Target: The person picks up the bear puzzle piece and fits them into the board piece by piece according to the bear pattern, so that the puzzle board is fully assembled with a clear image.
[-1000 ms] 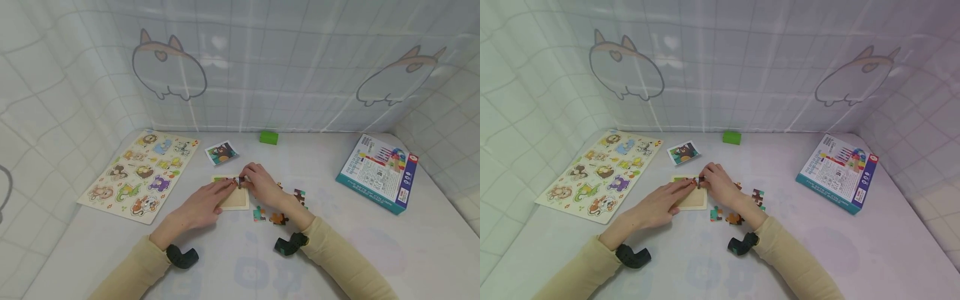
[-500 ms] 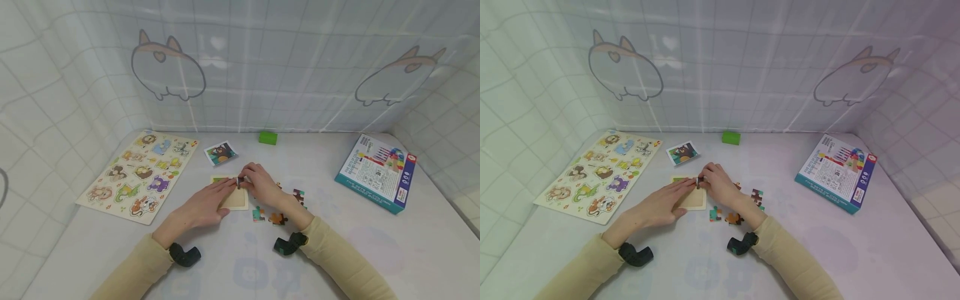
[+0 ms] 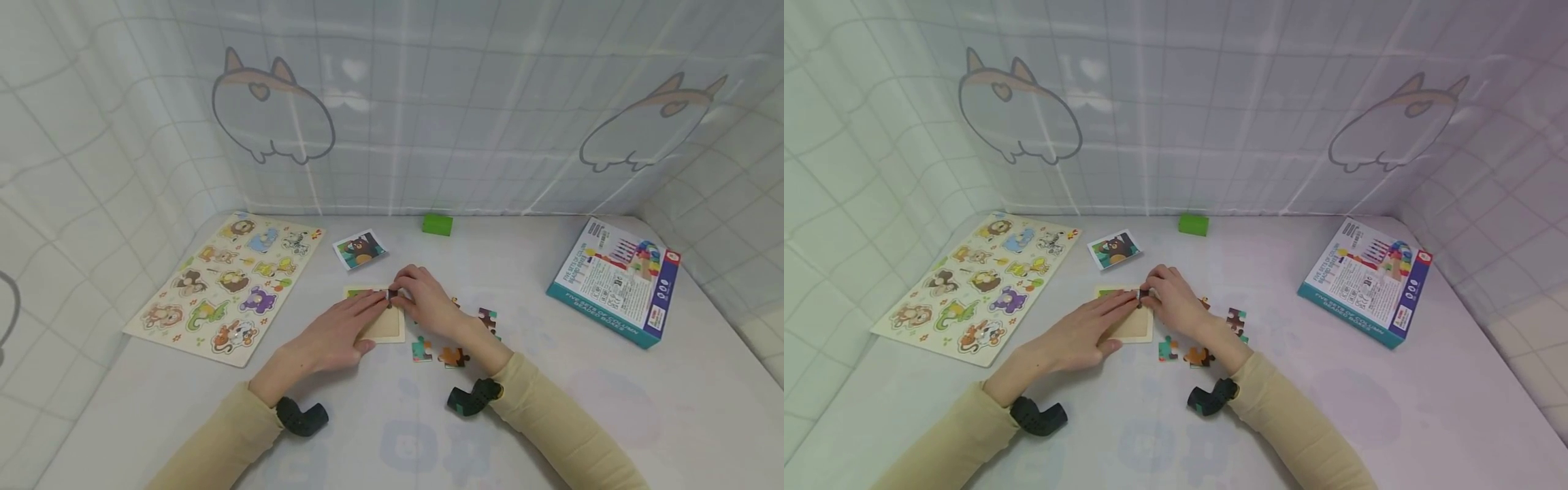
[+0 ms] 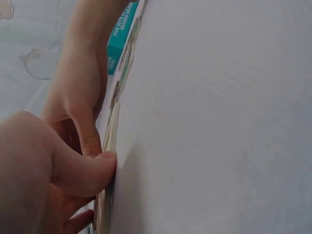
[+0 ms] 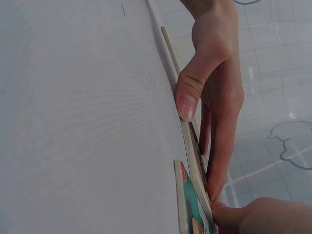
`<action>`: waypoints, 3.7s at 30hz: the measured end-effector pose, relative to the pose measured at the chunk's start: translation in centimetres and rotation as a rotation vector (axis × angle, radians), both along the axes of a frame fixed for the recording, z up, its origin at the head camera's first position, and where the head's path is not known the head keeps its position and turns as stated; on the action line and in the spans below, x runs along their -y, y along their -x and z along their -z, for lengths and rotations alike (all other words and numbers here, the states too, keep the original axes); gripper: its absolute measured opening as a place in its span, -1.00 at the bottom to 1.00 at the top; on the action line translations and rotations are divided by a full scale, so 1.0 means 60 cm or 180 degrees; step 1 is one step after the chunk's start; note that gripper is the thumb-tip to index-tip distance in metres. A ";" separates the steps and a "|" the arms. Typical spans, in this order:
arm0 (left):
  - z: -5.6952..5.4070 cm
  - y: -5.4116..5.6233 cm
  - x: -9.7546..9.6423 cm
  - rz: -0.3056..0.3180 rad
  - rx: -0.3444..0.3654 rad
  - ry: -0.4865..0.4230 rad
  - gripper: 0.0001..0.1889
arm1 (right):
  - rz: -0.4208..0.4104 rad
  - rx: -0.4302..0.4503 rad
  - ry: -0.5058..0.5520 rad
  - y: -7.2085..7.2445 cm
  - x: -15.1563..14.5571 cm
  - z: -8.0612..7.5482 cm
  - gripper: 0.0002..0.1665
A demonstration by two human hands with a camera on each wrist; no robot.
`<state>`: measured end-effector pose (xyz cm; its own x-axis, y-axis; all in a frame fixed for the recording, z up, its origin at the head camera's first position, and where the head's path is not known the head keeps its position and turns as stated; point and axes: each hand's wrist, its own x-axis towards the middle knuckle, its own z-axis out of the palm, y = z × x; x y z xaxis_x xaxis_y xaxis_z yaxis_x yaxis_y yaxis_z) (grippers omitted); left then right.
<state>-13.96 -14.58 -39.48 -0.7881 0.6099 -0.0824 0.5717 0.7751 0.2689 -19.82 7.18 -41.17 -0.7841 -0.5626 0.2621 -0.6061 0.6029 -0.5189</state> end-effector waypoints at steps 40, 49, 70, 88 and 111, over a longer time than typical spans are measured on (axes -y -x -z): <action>-0.001 -0.002 -0.005 0.0028 0.0001 0.0019 -0.30 | -0.0014 0.0613 0.0011 -0.008 -0.070 -0.030 -0.69; -0.002 -0.004 -0.007 0.0041 -0.0025 0.0026 -0.31 | -0.0246 0.0506 0.0021 -0.020 -0.106 -0.021 -0.76; 0.003 -0.013 0.000 -0.0043 -0.0037 -0.0142 -0.32 | -0.0350 0.0375 0.0002 -0.023 -0.111 -0.008 -0.80; -0.010 -0.025 0.066 -0.0333 0.0273 -0.0311 -0.30 | -0.0538 0.0158 -0.0040 -0.024 -0.114 -0.010 -0.80; -0.008 -0.007 0.081 -0.0454 0.0490 -0.0554 -0.22 | -0.0504 0.0144 -0.0022 -0.030 -0.104 -0.015 -0.80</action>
